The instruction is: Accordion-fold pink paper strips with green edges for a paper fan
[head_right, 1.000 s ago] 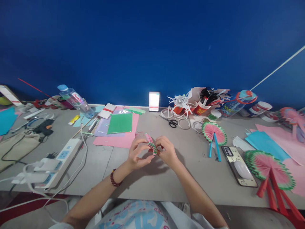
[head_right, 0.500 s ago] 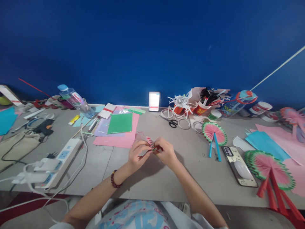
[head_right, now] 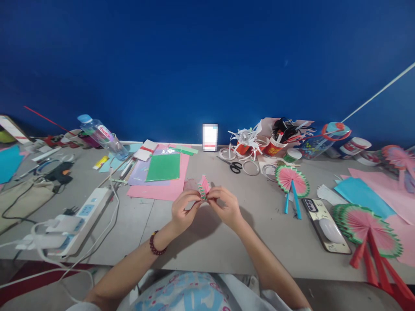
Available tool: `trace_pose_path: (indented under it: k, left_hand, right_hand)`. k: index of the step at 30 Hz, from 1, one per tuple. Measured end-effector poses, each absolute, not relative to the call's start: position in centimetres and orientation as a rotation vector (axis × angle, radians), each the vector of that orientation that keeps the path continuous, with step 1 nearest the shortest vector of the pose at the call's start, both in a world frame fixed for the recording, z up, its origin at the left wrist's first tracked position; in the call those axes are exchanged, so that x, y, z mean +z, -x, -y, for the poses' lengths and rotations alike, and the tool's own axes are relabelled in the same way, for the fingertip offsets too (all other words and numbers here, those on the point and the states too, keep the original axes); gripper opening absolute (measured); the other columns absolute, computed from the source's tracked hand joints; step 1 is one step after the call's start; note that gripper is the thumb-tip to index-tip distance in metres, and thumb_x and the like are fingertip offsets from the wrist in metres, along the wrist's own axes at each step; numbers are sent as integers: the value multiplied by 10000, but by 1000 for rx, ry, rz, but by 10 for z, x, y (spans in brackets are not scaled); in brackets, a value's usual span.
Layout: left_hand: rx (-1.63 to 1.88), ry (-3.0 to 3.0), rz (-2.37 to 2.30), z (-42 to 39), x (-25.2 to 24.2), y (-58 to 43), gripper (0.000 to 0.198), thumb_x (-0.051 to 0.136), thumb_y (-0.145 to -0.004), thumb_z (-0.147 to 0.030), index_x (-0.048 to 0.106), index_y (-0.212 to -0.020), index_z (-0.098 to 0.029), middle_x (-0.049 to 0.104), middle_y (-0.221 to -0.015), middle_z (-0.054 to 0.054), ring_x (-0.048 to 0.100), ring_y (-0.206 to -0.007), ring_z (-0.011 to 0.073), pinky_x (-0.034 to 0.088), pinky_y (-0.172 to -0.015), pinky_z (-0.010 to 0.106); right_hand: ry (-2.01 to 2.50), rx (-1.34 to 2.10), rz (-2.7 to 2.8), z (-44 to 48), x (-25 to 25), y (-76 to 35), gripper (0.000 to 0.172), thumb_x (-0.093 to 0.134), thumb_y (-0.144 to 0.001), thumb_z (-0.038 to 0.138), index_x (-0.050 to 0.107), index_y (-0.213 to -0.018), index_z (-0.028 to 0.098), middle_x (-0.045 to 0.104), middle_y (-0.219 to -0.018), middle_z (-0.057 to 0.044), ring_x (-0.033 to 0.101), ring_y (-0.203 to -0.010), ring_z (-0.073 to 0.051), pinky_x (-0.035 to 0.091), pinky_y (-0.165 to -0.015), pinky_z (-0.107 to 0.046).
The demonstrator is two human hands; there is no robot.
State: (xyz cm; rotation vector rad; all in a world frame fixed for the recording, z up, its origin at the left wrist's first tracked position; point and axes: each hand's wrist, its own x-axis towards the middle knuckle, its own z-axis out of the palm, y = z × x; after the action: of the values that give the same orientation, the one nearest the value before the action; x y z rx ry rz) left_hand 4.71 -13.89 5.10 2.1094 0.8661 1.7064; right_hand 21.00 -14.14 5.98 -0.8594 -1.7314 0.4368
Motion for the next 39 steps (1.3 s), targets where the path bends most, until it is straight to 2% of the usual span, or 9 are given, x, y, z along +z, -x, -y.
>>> trace_pose_path:
  k: [15,31,39]
  left_hand:
    - [1724,-2059,-894,137,55,-48,40,637,-825,-152,665,-846,-171,704,-797,42,666,-750,138,541,-690,246]
    - [1732,-2051,-861,136,53,-48,170,687,-794,-178,656,-961,-165,716,-862,62,678,-815,151,558,-746,265]
    - [1697,-2031,-847,138,55,-48,107,655,-808,-140,653,-910,-168,723,-887,71,686,-842,156,559,-762,279]
  right_hand:
    - [900,514,1676,142,57,-209,96,602,-809,143,650,-813,226,683,-775,-31,644,-698,-151,533,-637,-281]
    - [910,451,1700,141,58,-209,68,607,-826,187,654,-859,223,694,-803,-43,636,-710,-152,530,-633,-289]
    - [914,422,1699,141,58,-210,95,625,-811,164,656,-874,228,700,-817,-42,657,-766,-165,539,-684,-301]
